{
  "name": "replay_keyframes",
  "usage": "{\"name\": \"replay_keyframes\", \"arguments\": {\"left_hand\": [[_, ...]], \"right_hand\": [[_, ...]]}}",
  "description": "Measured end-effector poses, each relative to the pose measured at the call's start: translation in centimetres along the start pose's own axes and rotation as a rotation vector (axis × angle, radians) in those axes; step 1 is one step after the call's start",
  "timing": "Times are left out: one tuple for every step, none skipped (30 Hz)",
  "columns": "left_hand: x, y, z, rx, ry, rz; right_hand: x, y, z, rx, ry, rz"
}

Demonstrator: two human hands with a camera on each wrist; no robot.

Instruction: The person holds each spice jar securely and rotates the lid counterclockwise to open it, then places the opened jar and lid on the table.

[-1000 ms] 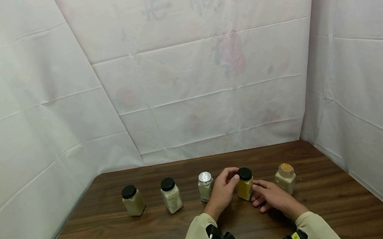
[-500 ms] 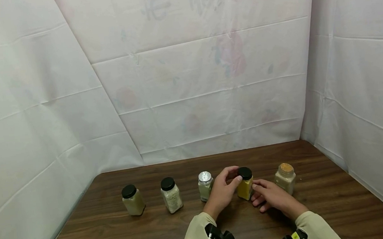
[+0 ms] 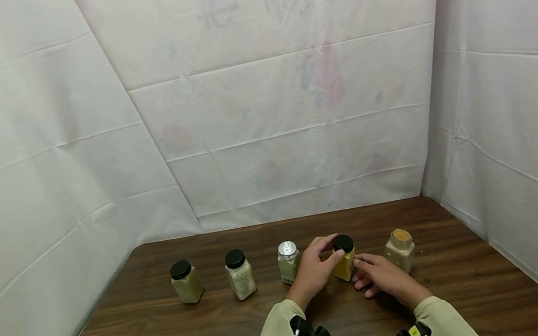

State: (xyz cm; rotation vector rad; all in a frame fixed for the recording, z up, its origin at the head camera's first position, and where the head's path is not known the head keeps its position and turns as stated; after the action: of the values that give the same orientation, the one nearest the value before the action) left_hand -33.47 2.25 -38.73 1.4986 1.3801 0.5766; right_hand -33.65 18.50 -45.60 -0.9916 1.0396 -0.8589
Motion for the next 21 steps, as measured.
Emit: {"name": "replay_keyframes", "arguments": {"left_hand": [[0.0, 0.0, 0.0, 0.004, 0.001, 0.005], [0.0, -0.1, 0.0, 0.007, 0.002, 0.009], [0.0, -0.1, 0.0, 0.006, 0.002, 0.015], [0.0, -0.2, 0.0, 0.002, 0.003, 0.021], [0.0, -0.2, 0.0, -0.005, 0.003, 0.024], [0.0, -0.3, 0.0, -0.015, 0.004, 0.029], [-0.1, -0.3, 0.0, -0.023, 0.004, 0.036], [-0.1, -0.3, 0.1, -0.032, 0.003, 0.040], [-0.1, -0.3, 0.1, -0.042, 0.001, 0.048], [-0.1, -0.3, 0.1, -0.049, 0.000, 0.060], [-0.1, -0.4, 0.1, -0.057, -0.001, 0.070], [-0.1, -0.4, 0.1, -0.061, -0.002, 0.082], [-0.1, -0.4, 0.1, -0.063, -0.003, 0.094], [-0.2, -0.4, 0.1, -0.061, -0.004, 0.107], [-0.2, -0.5, 0.1, -0.060, -0.004, 0.119], [-0.2, -0.5, 0.0, -0.056, -0.005, 0.126], [-0.2, -0.5, 0.0, -0.050, -0.004, 0.133], [-0.2, -0.7, 0.0, -0.044, -0.003, 0.141], [-0.2, -0.8, -0.1, -0.035, 0.000, 0.148], [-0.2, -0.9, -0.1, -0.024, 0.004, 0.154], [-0.2, -1.3, -0.2, -0.020, 0.008, 0.157]], "right_hand": [[0.0, 0.0, 0.0, -0.003, 0.000, 0.002], [0.0, -0.1, 0.0, -0.006, -0.002, 0.003], [0.0, -0.1, 0.0, -0.009, -0.003, 0.005], [0.0, -0.2, 0.1, -0.014, -0.005, 0.006], [0.0, -0.3, 0.1, -0.018, -0.007, 0.005], [0.1, -0.3, 0.1, -0.019, -0.009, 0.004], [0.1, -0.4, 0.2, -0.022, -0.013, 0.004], [0.1, -0.4, 0.2, -0.023, -0.016, 0.003], [0.1, -0.4, 0.2, -0.023, -0.018, 0.002], [0.1, -0.4, 0.2, -0.023, -0.020, 0.002], [0.1, -0.4, 0.2, -0.022, -0.021, 0.001], [0.1, -0.4, 0.2, -0.021, -0.022, 0.001], [0.1, -0.4, 0.2, -0.020, -0.022, 0.001], [0.1, -0.4, 0.2, -0.018, -0.021, 0.002], [0.0, -0.4, 0.2, -0.016, -0.020, 0.002], [0.1, -0.4, 0.3, -0.015, -0.020, 0.002], [0.1, -0.4, 0.3, -0.014, -0.019, 0.002], [0.1, -0.4, 0.3, -0.012, -0.017, 0.002], [0.1, -0.4, 0.3, -0.012, -0.018, 0.001], [0.1, -0.4, 0.3, -0.013, -0.018, 0.000], [0.1, -0.4, 0.3, -0.015, -0.019, -0.002]]}}
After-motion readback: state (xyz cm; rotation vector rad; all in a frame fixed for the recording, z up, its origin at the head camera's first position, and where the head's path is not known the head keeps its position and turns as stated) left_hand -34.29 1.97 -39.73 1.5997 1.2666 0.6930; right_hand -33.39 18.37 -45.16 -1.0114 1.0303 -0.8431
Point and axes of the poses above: each hand's wrist, its own z-axis away from the middle knuckle, its own x-axis out of the palm, y = z × x, the point moved 6 cm from there along -z, towards the middle knuckle, and after that the axes turned 3 degrees about z, right-handed, at the moved point
